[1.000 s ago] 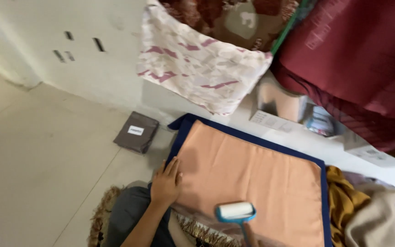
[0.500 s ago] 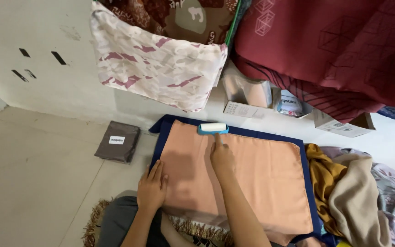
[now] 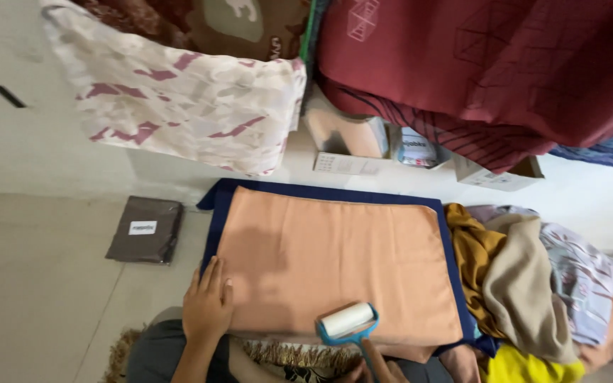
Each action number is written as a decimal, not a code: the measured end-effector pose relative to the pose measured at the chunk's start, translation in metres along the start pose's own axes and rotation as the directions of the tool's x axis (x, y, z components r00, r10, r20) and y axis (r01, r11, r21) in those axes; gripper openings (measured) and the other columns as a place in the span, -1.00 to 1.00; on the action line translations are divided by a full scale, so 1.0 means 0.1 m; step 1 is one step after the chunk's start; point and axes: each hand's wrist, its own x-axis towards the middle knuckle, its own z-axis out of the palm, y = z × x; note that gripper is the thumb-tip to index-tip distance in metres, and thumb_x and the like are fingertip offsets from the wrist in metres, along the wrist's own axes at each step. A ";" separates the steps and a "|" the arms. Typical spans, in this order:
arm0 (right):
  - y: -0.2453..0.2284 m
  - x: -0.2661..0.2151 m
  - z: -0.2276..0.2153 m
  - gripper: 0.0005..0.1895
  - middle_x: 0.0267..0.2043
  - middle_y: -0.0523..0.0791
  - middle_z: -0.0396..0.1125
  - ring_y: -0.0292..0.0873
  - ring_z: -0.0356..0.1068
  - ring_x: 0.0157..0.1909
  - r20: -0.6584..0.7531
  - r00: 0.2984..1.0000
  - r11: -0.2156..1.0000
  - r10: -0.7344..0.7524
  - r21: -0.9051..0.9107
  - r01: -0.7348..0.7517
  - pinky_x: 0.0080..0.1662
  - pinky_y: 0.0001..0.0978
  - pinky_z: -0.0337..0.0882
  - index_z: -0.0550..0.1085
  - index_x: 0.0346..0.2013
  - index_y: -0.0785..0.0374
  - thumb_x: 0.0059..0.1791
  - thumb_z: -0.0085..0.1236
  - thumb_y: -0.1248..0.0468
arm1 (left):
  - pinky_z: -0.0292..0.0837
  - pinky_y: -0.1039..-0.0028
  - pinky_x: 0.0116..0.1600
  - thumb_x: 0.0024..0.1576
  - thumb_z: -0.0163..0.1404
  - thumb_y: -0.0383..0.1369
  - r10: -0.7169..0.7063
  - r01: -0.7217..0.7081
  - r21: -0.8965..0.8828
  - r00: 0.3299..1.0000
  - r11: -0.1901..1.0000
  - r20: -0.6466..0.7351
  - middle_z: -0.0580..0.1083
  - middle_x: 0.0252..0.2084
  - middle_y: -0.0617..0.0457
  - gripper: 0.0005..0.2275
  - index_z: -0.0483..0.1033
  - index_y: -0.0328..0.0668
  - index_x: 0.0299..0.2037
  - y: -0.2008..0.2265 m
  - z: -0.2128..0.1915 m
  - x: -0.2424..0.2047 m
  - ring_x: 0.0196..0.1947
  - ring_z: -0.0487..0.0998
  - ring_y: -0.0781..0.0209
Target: Cleaning a hijab with a lint roller and folding it neatly.
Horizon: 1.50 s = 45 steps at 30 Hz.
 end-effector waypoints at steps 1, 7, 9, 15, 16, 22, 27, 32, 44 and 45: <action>0.00 -0.05 -0.03 -0.38 -0.77 -0.09 0.17 -0.06 0.19 -0.78 -0.144 0.989 0.984 0.031 -0.171 -0.056 -0.60 -0.22 0.32 0.51 0.16 -0.20 -0.21 0.30 0.24 | 0.41 0.14 0.20 0.22 -0.14 -0.19 -0.044 0.044 0.005 0.998 0.999 0.054 0.39 0.38 0.07 -0.53 0.34 -0.05 0.36 0.02 -0.03 0.01 0.35 0.38 -0.21; -1.17 1.51 -0.57 -0.43 -0.26 -0.01 0.52 0.03 0.55 -0.42 0.135 0.958 0.953 0.255 -0.204 -0.225 -0.42 -0.07 0.53 0.27 0.36 -0.14 0.03 0.03 0.07 | 0.41 0.16 0.21 0.19 -0.09 -0.22 -0.022 0.022 0.016 1.000 1.000 0.001 0.42 0.36 0.05 -0.54 0.41 -0.12 0.31 0.01 0.00 -0.01 0.32 0.42 -0.20; -1.25 1.97 -0.38 -0.47 -0.37 -0.04 0.47 0.01 0.49 -0.48 0.075 0.976 0.961 0.206 -0.202 -0.187 -0.45 -0.11 0.47 0.27 0.35 -0.09 0.06 -0.02 0.06 | 0.44 0.17 0.19 0.20 -0.12 -0.17 -0.035 0.032 0.068 0.999 0.997 0.041 0.39 0.38 0.12 -0.53 0.38 -0.05 0.33 -0.01 0.04 -0.02 0.35 0.39 -0.16; -1.41 2.88 -0.12 -0.51 -0.41 0.07 0.44 0.16 0.46 -0.44 -0.018 0.987 0.982 0.158 -0.100 -0.159 -0.38 0.01 0.45 0.28 0.32 0.02 0.06 -0.02 0.16 | 0.33 0.17 0.29 0.23 -0.16 -0.10 -0.062 0.055 0.090 0.996 0.994 0.071 0.35 0.41 0.21 -0.53 0.36 0.04 0.36 -0.04 0.07 -0.05 0.40 0.32 -0.08; -1.36 2.96 -0.05 -0.48 -0.39 0.05 0.44 0.15 0.47 -0.43 -0.021 0.986 0.976 0.166 -0.137 -0.167 -0.36 0.01 0.47 0.27 0.34 -0.02 0.05 0.00 0.15 | 0.27 0.17 0.33 0.25 -0.21 -0.05 -0.098 0.085 0.097 0.987 0.992 0.127 0.30 0.44 0.27 -0.51 0.32 0.10 0.38 -0.06 0.10 -0.05 0.43 0.27 -0.04; -1.03 1.83 -0.23 -0.37 -0.37 -0.02 0.42 0.03 0.47 -0.51 0.090 0.978 0.968 0.187 -0.187 -0.168 -0.44 -0.04 0.47 0.14 0.42 -0.12 0.06 0.00 0.05 | 0.05 -0.07 0.43 0.22 -0.20 0.06 -0.196 0.185 0.065 0.913 0.981 0.358 0.15 0.52 0.31 -0.45 0.19 0.25 0.43 -0.19 0.16 0.05 0.49 0.11 -0.21; -0.76 0.43 -0.64 -0.30 -0.15 -0.17 0.49 0.13 0.54 -0.32 0.144 0.917 0.909 0.371 -0.260 -0.327 -0.36 0.05 0.48 0.14 0.39 -0.46 -0.04 0.06 0.00 | 0.10 -0.06 0.44 0.16 -0.13 0.03 0.009 -0.045 0.225 0.987 0.973 0.158 0.19 0.50 0.02 -0.45 0.34 0.03 0.32 -0.04 0.28 0.09 0.51 0.12 -0.30; -0.69 0.20 -0.95 -0.34 -0.42 -0.12 0.43 0.16 0.47 -0.51 0.116 0.858 0.810 0.500 -0.413 -0.417 -0.47 0.14 0.40 0.15 0.35 -0.66 -0.05 0.02 -0.17 | 0.26 -0.01 0.37 0.07 0.00 -0.07 0.393 -0.392 0.072 0.920 0.917 0.012 0.36 0.36 -0.20 -0.41 0.39 -0.19 0.30 0.19 0.33 0.21 0.35 0.33 -0.38; -1.35 2.67 -1.14 -0.32 -0.36 0.07 0.39 0.10 0.38 -0.50 0.095 0.946 0.950 0.310 -0.059 -0.305 -0.40 -0.08 0.36 0.12 0.49 0.08 0.03 -0.17 0.37 | -0.04 0.12 0.79 0.07 -0.07 0.11 0.425 -0.395 0.226 0.900 0.891 -0.102 0.60 0.33 -0.10 -0.32 0.61 -0.12 0.32 -0.75 1.70 0.00 0.40 0.52 -0.16; -1.32 2.75 -1.08 -0.38 -0.47 0.05 0.36 0.05 0.31 -0.59 0.017 0.970 0.964 0.244 -0.110 -0.241 -0.45 -0.15 0.31 0.21 0.42 0.15 0.02 -0.12 0.36 | -0.11 0.14 0.80 0.09 -0.14 0.13 0.432 -0.400 0.304 0.901 0.865 -0.045 0.57 0.37 -0.01 -0.32 0.56 -0.04 0.34 -0.78 1.70 0.00 0.46 0.46 -0.07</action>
